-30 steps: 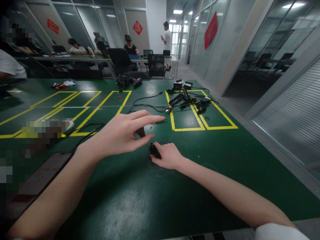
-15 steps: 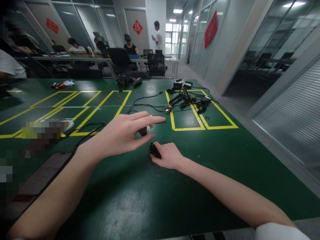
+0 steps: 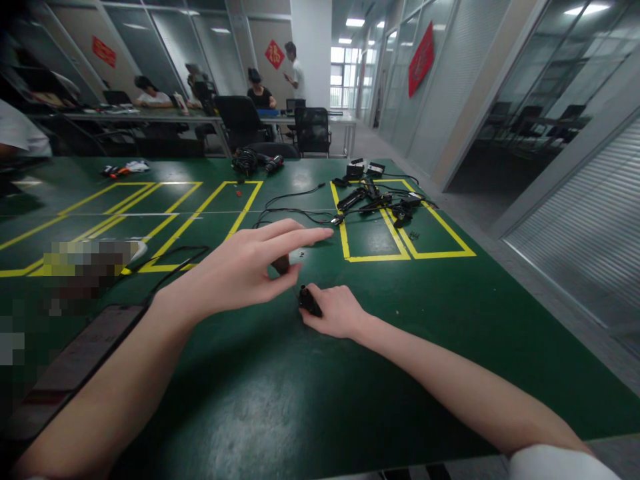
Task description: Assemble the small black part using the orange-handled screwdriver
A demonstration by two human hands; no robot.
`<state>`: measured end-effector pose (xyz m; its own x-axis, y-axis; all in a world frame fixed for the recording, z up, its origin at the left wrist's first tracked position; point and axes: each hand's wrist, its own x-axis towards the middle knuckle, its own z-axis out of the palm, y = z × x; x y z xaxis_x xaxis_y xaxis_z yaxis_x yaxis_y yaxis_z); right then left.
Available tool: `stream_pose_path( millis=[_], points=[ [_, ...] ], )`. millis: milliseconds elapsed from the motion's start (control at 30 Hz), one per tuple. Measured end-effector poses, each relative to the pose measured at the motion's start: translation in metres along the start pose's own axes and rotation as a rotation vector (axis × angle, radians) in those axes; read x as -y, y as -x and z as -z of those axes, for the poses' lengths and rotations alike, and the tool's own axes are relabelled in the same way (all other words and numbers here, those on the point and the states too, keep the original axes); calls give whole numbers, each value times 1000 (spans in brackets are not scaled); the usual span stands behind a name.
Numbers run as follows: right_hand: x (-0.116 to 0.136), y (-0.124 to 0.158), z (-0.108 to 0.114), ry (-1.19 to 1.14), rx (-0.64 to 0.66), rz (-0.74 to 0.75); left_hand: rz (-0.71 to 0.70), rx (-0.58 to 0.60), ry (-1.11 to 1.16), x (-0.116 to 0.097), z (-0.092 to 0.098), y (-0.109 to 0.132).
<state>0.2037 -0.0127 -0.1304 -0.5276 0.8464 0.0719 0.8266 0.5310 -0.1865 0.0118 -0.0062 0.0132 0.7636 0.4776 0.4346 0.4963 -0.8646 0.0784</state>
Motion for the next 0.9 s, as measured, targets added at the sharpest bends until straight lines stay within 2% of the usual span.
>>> stream_pose_path(
  millis=[100, 233, 900],
  points=[
    [0, 0, 1, -4, 5, 5, 27, -4, -20, 0, 1, 0],
    [0, 0, 1, -11, 7, 4, 1, 17, -14, 0, 3, 1],
    [2, -1, 3, -9, 18, -8, -18, -26, -100, 0, -1, -1]
  ],
)
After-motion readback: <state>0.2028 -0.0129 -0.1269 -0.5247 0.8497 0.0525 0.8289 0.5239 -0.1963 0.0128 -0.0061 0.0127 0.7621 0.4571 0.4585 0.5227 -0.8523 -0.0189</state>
